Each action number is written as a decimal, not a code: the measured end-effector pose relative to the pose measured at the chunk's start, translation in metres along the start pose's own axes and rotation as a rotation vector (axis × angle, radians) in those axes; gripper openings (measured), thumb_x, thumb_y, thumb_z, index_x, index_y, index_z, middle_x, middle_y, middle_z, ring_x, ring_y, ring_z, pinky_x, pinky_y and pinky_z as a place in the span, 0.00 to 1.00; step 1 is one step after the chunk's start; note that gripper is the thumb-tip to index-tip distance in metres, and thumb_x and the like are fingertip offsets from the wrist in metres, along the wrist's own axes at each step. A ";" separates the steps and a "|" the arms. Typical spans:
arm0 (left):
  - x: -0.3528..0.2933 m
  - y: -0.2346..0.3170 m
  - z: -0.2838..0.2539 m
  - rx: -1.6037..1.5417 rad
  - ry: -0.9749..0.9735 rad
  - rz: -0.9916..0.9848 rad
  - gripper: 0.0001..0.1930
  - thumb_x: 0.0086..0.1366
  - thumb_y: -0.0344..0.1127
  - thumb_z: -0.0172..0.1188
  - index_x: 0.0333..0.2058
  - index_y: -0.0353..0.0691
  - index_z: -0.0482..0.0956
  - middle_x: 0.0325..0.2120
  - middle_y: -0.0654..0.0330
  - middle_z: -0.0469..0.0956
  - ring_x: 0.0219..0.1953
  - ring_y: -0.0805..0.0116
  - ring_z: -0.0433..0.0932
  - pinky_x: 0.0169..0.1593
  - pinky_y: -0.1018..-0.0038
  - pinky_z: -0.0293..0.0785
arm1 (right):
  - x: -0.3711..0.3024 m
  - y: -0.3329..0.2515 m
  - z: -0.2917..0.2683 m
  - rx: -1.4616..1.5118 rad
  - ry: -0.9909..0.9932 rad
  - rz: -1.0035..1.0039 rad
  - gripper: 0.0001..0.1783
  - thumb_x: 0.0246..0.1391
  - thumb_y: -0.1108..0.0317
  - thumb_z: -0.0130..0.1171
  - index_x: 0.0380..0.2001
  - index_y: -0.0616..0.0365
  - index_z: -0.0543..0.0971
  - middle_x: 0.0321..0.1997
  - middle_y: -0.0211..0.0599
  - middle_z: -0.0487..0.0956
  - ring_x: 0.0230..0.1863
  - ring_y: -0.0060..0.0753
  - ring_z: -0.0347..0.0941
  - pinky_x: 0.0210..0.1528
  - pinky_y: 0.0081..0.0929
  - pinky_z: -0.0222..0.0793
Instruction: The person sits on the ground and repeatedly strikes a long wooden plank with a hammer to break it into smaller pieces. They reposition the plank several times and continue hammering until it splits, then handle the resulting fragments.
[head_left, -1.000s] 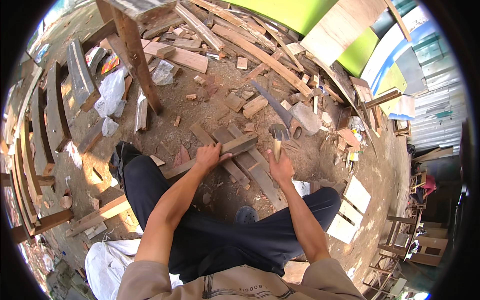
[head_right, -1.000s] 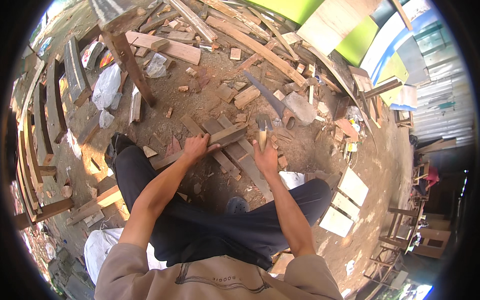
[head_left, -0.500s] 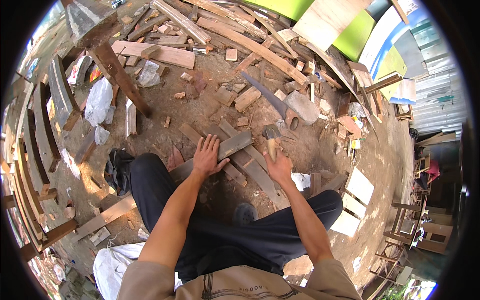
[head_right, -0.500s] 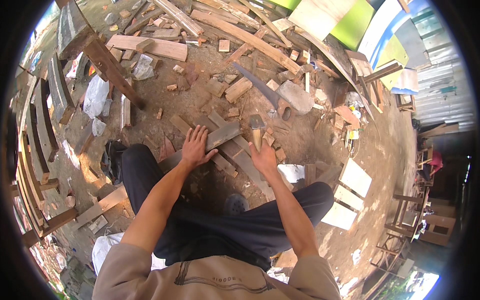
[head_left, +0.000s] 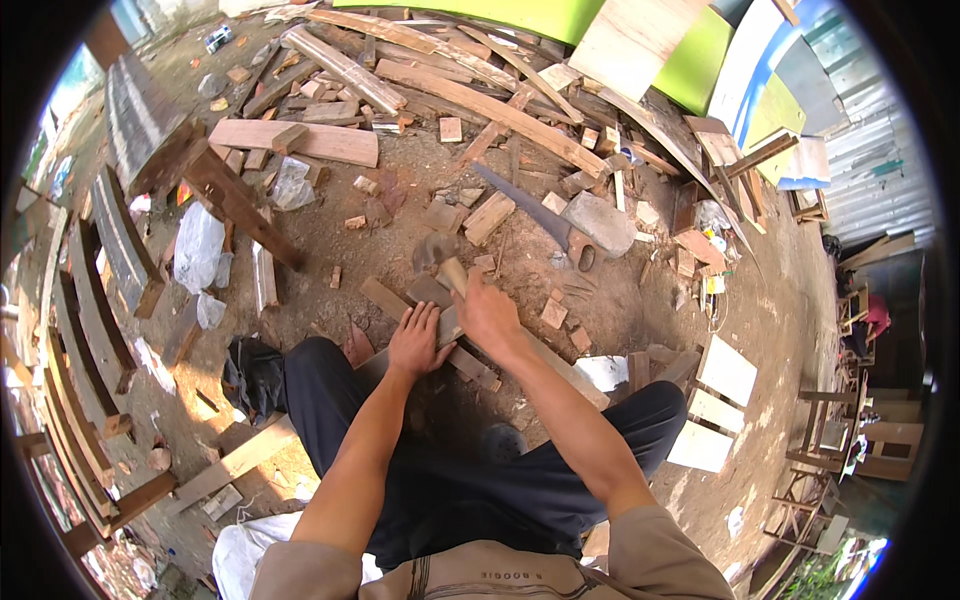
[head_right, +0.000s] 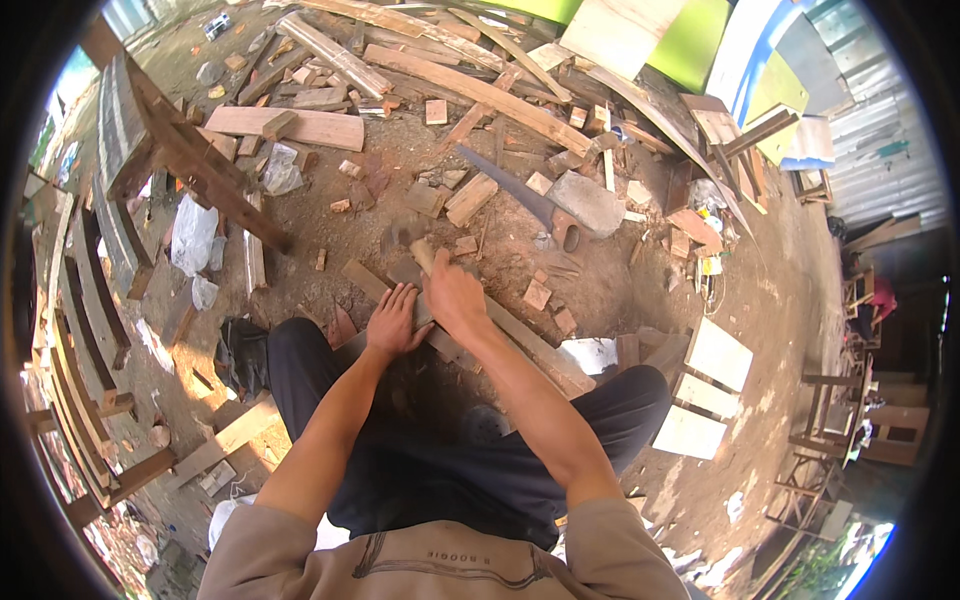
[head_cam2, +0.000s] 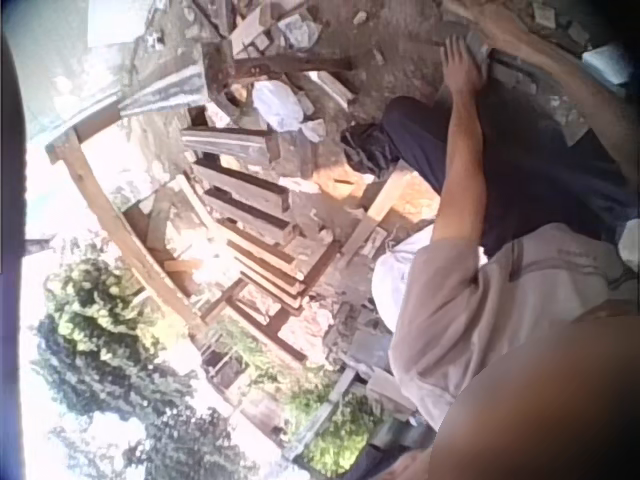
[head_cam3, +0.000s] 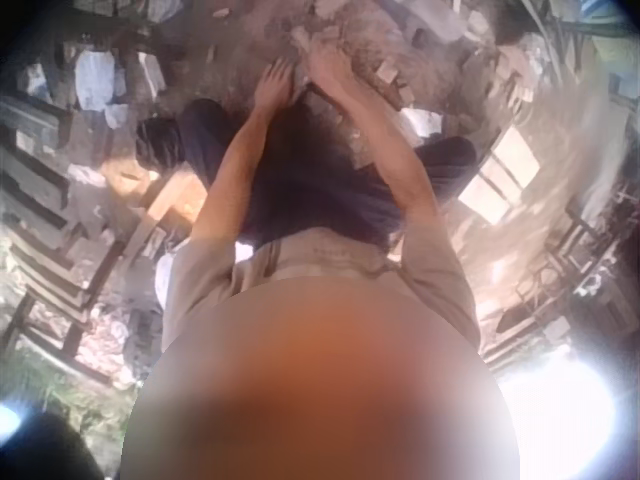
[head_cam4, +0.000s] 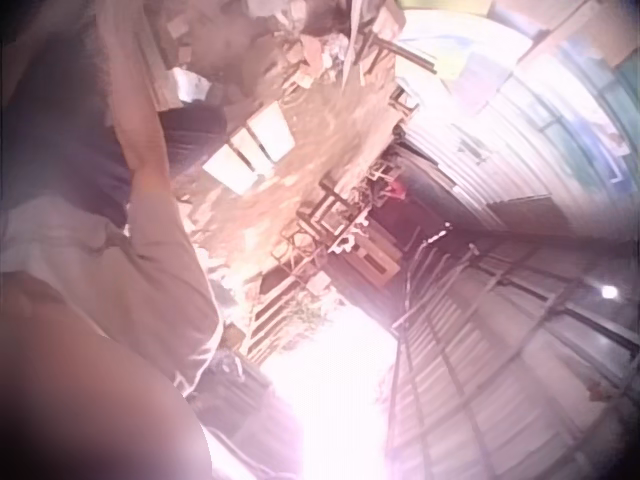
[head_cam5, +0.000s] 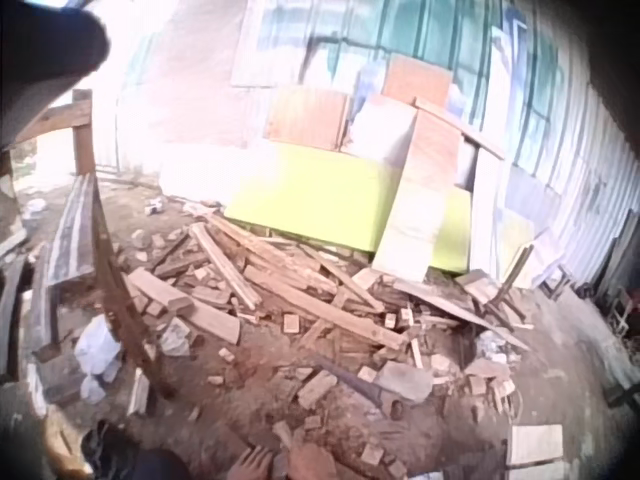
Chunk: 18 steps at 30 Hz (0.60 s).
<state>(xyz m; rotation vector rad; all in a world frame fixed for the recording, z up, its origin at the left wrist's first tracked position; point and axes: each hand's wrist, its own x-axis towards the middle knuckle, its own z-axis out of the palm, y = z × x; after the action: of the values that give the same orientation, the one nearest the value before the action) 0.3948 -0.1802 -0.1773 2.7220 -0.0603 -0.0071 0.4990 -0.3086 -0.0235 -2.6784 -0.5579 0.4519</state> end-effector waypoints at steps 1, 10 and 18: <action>0.002 -0.003 -0.004 0.019 0.005 -0.005 0.40 0.63 0.60 0.57 0.63 0.34 0.63 0.65 0.50 0.63 0.70 0.54 0.57 0.73 0.60 0.49 | -0.005 0.007 0.014 -0.013 -0.044 0.003 0.23 0.62 0.59 0.55 0.45 0.71 0.66 0.29 0.66 0.79 0.31 0.67 0.79 0.34 0.56 0.76; -0.003 -0.012 0.006 -0.014 -0.053 -0.039 0.37 0.60 0.52 0.59 0.62 0.33 0.65 0.64 0.49 0.65 0.70 0.53 0.58 0.73 0.59 0.49 | -0.036 -0.019 0.036 0.251 -0.021 0.196 0.24 0.64 0.53 0.52 0.41 0.69 0.66 0.25 0.63 0.80 0.30 0.67 0.79 0.33 0.56 0.76; 0.003 0.002 -0.001 0.033 -0.023 0.006 0.38 0.59 0.54 0.62 0.60 0.34 0.65 0.61 0.48 0.68 0.68 0.52 0.62 0.71 0.58 0.54 | -0.017 0.029 0.031 0.255 -0.007 0.405 0.25 0.66 0.51 0.47 0.43 0.69 0.68 0.30 0.64 0.80 0.36 0.67 0.79 0.40 0.57 0.75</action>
<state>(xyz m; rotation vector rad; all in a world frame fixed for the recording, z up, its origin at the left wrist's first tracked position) 0.3975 -0.1815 -0.1755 2.7545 -0.0759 -0.0363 0.4820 -0.3314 -0.0587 -2.5357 0.0487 0.5964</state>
